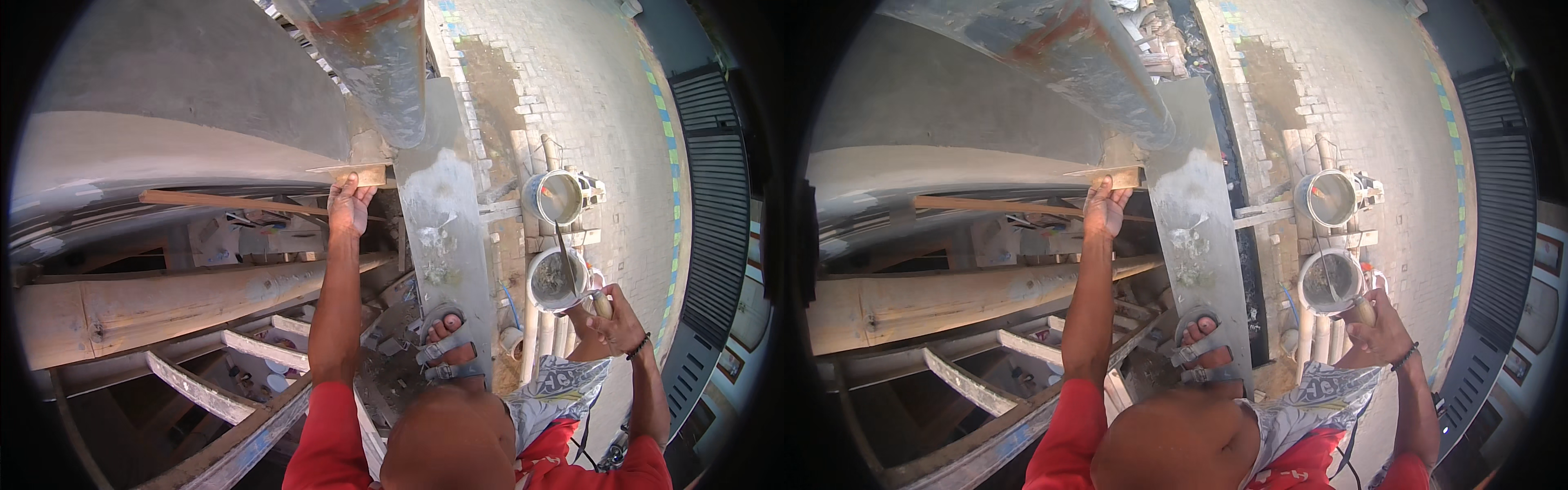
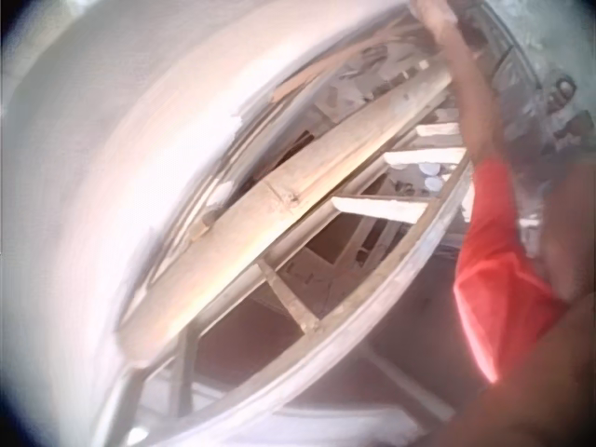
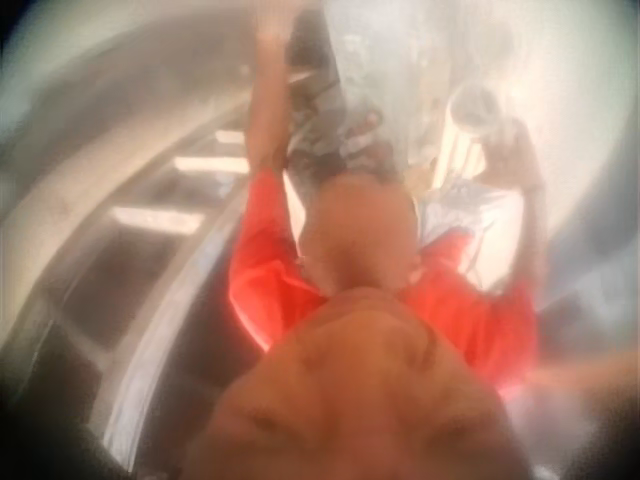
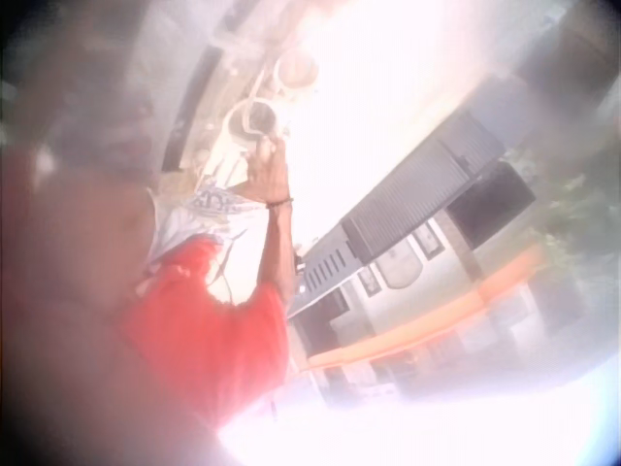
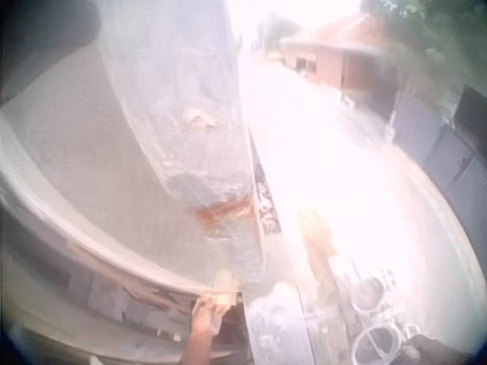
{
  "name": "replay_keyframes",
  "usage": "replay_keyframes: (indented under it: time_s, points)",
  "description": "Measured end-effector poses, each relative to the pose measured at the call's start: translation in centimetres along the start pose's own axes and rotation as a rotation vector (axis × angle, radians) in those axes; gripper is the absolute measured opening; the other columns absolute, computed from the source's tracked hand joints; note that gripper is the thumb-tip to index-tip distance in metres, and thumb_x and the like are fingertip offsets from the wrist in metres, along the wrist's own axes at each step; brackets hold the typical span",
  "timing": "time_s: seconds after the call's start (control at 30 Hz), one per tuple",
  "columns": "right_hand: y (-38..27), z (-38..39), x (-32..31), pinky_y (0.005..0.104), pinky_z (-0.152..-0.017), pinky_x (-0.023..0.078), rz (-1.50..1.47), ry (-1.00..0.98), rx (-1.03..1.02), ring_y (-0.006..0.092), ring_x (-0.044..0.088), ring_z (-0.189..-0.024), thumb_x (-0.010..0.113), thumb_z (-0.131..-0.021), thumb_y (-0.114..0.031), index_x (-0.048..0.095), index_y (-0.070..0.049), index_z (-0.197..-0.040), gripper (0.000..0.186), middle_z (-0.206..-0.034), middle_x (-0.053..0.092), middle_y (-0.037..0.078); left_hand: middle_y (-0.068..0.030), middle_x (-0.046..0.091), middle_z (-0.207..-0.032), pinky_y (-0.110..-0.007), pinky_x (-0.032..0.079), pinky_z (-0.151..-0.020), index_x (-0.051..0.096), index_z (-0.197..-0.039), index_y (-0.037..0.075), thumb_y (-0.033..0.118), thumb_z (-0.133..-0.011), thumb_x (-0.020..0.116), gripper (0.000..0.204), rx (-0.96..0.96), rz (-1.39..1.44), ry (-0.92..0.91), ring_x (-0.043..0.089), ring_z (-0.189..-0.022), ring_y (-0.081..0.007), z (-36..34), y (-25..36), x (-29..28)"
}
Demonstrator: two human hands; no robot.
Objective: The person applies plaster to a vertical wall using a trowel and a wooden straightedge. They repeatedly scoop plaster from a bucket, spread it on the wall, and smooth the surface with the straightedge.
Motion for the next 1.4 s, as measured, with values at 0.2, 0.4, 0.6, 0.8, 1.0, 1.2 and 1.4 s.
replay_keyframes:
  time_s: [0.2, 0.4, 0.6, 0.8, 1.0, 1.2, 1.4]
  points:
    - [17.3, -3.7, -6.8, 0.0282, -0.046, 0.042, 0.0, 0.051, 0.156, 0.0104, 0.05, -0.055, 0.065, -0.081, -0.026, 0.056, 0.003, -0.101, 0.036, -0.07, 0.051, 0.0, -0.0113, 0.06, -0.113, -0.04, 0.046, -0.097, 0.052, -0.113, 0.005, 0.015, -0.085, 0.065, 0.032, -0.02, -0.052, 0.025, 0.058, -0.107, -0.0256, -0.3, -0.1, -1.0]
    - [29.5, -7.5, -4.7, 0.0304, -0.056, 0.048, 0.254, 0.01, 0.603, 0.0149, 0.058, -0.07, 0.067, -0.079, -0.024, 0.056, -0.002, -0.096, 0.029, -0.076, 0.057, 0.007, -0.0154, 0.055, -0.121, -0.041, 0.041, -0.103, 0.05, -0.115, 0.0, 0.014, -0.086, 0.064, 0.036, -0.058, -0.058, 0.005, 0.053, -0.115, -0.0279, -0.4, 0.1, -1.4]
    - [39.6, -14.4, -2.6, 0.0414, -0.085, 0.05, 0.582, 0.168, 0.585, 0.0294, 0.061, -0.102, 0.066, -0.077, -0.025, 0.059, -0.008, -0.115, 0.043, -0.11, 0.063, 0.015, -0.0164, 0.054, -0.124, -0.04, 0.039, -0.106, 0.047, -0.121, -0.002, 0.018, -0.089, 0.06, 0.039, -0.092, -0.09, -0.003, 0.051, -0.118, -0.0263, -0.5, 0.6, -2.3]
    - [41.5, -17.4, -2.0, 0.0403, -0.083, 0.052, 0.424, 0.113, 0.72, 0.0307, 0.064, -0.096, 0.063, -0.08, -0.023, 0.059, -0.001, -0.114, 0.041, -0.107, 0.064, 0.02, -0.0144, 0.055, -0.123, -0.037, 0.038, -0.104, 0.048, -0.12, -0.003, 0.023, -0.089, 0.06, 0.042, -0.111, -0.165, -0.049, 0.051, -0.115, -0.0249, -0.4, 1.3, -2.1]
    - [42.0, -17.7, -1.7, 0.0405, -0.083, 0.051, 0.46, 0.186, 0.675, 0.0318, 0.063, -0.098, 0.06, -0.081, -0.02, 0.06, 0.007, -0.106, 0.036, -0.105, 0.062, 0.025, -0.012, 0.056, -0.123, -0.036, 0.041, -0.1, 0.05, -0.121, 0.0, 0.026, -0.09, 0.059, 0.041, -0.167, -0.213, -0.113, 0.053, -0.112, -0.0236, -0.5, 1.0, -2.0]
    - [45.0, -18.0, 0.1, 0.0396, -0.093, 0.046, 0.438, 0.137, 0.718, 0.0321, 0.058, -0.109, 0.059, -0.081, -0.026, 0.061, -0.001, -0.111, 0.04, -0.115, 0.06, 0.021, -0.0126, 0.056, -0.123, -0.036, 0.04, -0.101, 0.051, -0.121, 0.001, 0.025, -0.09, 0.059, 0.04, -0.217, -0.186, -0.132, 0.053, -0.112, -0.0236, -1.1, 1.2, -3.1]
    - [45.6, -19.4, 1.7, 0.0396, -0.092, 0.046, 0.398, 0.192, 0.649, 0.0312, 0.059, -0.105, 0.064, -0.078, -0.025, 0.062, -0.001, -0.108, 0.039, -0.112, 0.061, 0.02, -0.0161, 0.048, -0.133, -0.042, 0.031, -0.11, 0.044, -0.128, -0.002, 0.022, -0.085, 0.065, 0.053, -0.14, -0.15, -0.023, 0.043, -0.125, -0.0277, -0.7, 1.5, -2.8]
Point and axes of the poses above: each hand's wrist, its own z-axis away from the middle knuckle, its own x-axis out of the palm, y = z × x, the point moved 9 cm from there along -z, towards the middle knuckle
